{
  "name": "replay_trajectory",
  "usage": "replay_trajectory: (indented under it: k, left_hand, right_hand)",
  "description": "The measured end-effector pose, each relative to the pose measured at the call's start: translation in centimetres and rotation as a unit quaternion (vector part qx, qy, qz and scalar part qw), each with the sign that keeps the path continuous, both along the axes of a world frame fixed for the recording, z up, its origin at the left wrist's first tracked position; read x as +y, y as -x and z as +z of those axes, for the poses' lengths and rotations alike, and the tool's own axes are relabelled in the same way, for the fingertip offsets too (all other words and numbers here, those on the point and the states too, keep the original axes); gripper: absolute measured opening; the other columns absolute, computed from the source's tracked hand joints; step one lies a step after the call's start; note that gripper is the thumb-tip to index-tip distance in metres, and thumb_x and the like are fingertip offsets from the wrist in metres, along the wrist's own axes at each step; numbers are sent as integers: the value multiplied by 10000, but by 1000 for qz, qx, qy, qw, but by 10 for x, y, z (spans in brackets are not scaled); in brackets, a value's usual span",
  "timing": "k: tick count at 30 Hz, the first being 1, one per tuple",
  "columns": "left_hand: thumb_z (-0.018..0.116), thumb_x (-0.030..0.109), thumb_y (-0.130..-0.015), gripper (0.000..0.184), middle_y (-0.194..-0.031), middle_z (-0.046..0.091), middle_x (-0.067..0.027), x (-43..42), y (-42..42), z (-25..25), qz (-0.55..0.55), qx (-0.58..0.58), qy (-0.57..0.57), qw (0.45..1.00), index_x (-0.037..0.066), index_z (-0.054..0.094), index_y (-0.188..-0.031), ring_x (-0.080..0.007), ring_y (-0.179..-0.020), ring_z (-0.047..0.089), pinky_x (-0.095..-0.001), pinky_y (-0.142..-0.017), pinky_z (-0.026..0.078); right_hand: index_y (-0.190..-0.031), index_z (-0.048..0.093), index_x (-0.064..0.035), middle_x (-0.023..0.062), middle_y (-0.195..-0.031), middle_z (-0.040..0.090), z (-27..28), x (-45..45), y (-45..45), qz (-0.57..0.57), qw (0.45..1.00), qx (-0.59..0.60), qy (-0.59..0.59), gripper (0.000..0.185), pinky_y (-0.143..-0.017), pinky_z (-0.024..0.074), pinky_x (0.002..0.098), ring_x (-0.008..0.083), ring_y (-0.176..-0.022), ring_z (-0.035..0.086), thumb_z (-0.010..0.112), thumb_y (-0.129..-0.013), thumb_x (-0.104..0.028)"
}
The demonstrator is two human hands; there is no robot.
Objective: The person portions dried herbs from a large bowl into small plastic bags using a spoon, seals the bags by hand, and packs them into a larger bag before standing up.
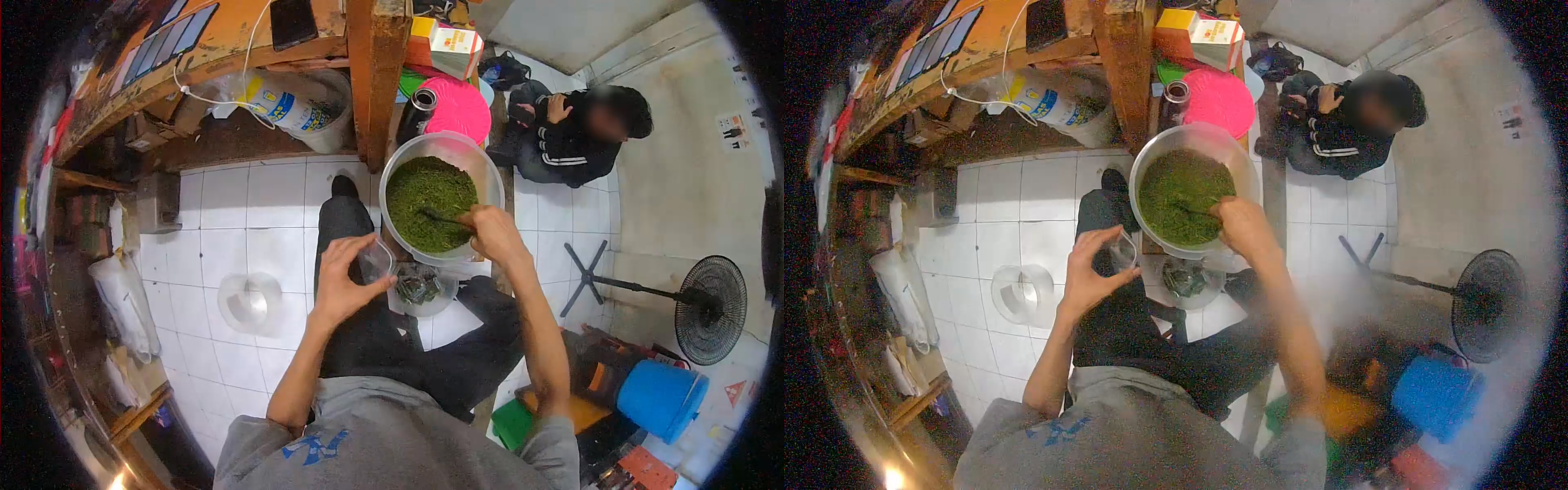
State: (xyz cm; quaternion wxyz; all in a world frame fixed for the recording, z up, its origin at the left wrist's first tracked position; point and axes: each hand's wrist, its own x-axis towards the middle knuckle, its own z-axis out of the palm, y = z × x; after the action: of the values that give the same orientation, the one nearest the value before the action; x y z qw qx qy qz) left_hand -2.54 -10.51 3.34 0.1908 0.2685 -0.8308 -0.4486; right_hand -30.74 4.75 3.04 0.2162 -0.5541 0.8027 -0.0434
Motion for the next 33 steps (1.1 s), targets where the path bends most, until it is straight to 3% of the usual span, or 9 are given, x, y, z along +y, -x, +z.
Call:
replay_trajectory:
  k: [4,9,15,17,22,24,26,29,33]
  left_hand:
    - [931,226,-636,725,-1214,683,-132,4,11,17,-14,13,-1,1000,57,661,-1287,-303,-1165,608,-414,-1027,479]
    - [929,227,-642,726,-1182,688,-130,-7,5,11,26,-19,7,999,68,661,-1297,-281,-1138,628,-403,-1022,483]
    - [922,210,-646,703,-1173,688,-133,-8,26,22,33,-7,25,999,51,664,-1279,-279,-1108,632,-406,-998,489]
    - [919,210,-646,690,-1164,693,-135,-11,36,26,34,1,39,999,51,669,-1269,-287,-1105,633,-410,-988,493]
    - [906,237,-659,631,-1128,711,-134,-10,91,18,15,20,81,996,57,690,-1224,-310,-1109,634,-423,-957,500]
    - [875,287,-680,553,-1033,718,-105,-3,117,9,14,38,134,990,49,712,-1152,-334,-1016,642,-438,-917,485]
    - [872,300,-684,560,-1053,716,-108,1,137,-5,3,57,119,991,45,709,-1155,-336,-1032,637,-449,-908,482]
    - [873,315,-682,580,-1071,714,-112,10,155,-13,4,57,126,990,42,704,-1165,-332,-1050,630,-452,-913,478]
    - [871,321,-684,593,-1085,710,-121,14,162,-23,6,47,117,992,41,697,-1177,-329,-1062,622,-449,-919,474]
  right_hand:
    - [-1066,775,-84,225,-882,697,10,2,-30,-20,1000,7,-13,433,-802,549,490,417,-876,683,641,-667,19]
    - [-1070,767,-32,263,-884,699,-1,6,-55,-113,989,-84,40,336,-822,548,468,430,-881,689,638,-760,-18]
    - [-1116,756,-27,243,-927,736,-29,-4,-40,-227,930,-272,100,303,-784,566,388,307,-824,743,680,-830,-95]
    - [-1127,750,-10,187,-877,758,-34,9,-31,-264,900,-314,148,285,-729,556,352,229,-750,726,659,-871,-97]
    - [-1183,737,-22,108,-847,760,15,39,-16,-326,883,-288,179,294,-631,538,327,144,-657,657,653,-913,-106]
    - [-1183,735,-19,109,-845,760,31,48,-19,-365,848,-300,240,279,-621,536,330,140,-635,647,650,-929,-98]
    - [-1184,735,-32,125,-908,761,35,55,-26,-381,840,-297,248,271,-647,540,329,167,-672,666,662,-928,-84]
    - [-1144,751,-66,179,-940,711,51,54,-45,-348,883,-137,285,261,-694,533,349,265,-761,686,683,-892,-57]
    - [-1129,753,-62,189,-902,697,50,56,-58,-333,887,-69,313,261,-691,532,376,288,-747,685,676,-881,-41]
